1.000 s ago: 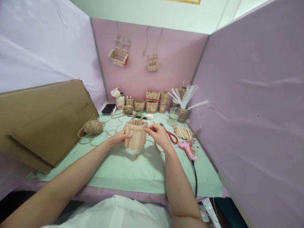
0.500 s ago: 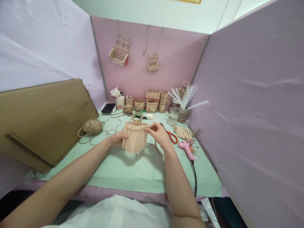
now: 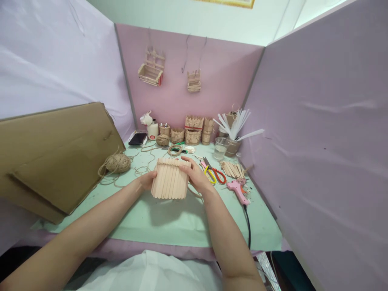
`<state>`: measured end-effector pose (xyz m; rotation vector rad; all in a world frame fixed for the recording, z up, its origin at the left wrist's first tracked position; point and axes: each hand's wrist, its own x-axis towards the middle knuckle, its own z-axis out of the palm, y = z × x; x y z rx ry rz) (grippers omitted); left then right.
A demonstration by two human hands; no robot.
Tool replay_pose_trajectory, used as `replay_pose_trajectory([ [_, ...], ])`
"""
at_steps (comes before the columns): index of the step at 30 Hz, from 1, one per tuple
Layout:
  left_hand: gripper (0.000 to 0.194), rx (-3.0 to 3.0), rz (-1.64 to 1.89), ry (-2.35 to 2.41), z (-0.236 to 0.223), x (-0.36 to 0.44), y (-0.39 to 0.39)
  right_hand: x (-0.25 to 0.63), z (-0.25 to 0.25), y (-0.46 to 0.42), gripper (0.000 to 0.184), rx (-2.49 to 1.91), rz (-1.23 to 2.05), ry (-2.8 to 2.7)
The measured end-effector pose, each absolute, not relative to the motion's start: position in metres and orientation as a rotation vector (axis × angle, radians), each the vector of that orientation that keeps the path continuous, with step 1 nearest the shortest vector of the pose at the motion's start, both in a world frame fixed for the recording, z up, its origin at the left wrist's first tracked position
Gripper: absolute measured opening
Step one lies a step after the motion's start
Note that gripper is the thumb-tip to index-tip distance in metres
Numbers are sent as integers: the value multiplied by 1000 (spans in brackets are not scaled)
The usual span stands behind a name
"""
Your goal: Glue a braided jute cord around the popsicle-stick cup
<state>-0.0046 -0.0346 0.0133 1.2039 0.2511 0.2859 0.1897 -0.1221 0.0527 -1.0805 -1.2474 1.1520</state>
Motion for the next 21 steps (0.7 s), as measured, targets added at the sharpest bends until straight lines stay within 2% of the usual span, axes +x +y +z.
replay_pose_trajectory([
  [4,84,1224,501,291,21,2,-37,193,47,-115,63,-1169,897,-1183],
  [8,91,1365,749,363,30,11,-42,192,42,-111,74,-1207,614,-1218],
  [14,97,1660,1008,498,26,15,-40,186,39,-111,76,-1194,600,-1370],
  [21,81,1726,1019,577,26,16,-44,195,40,-109,77,-1169,716,-1381],
])
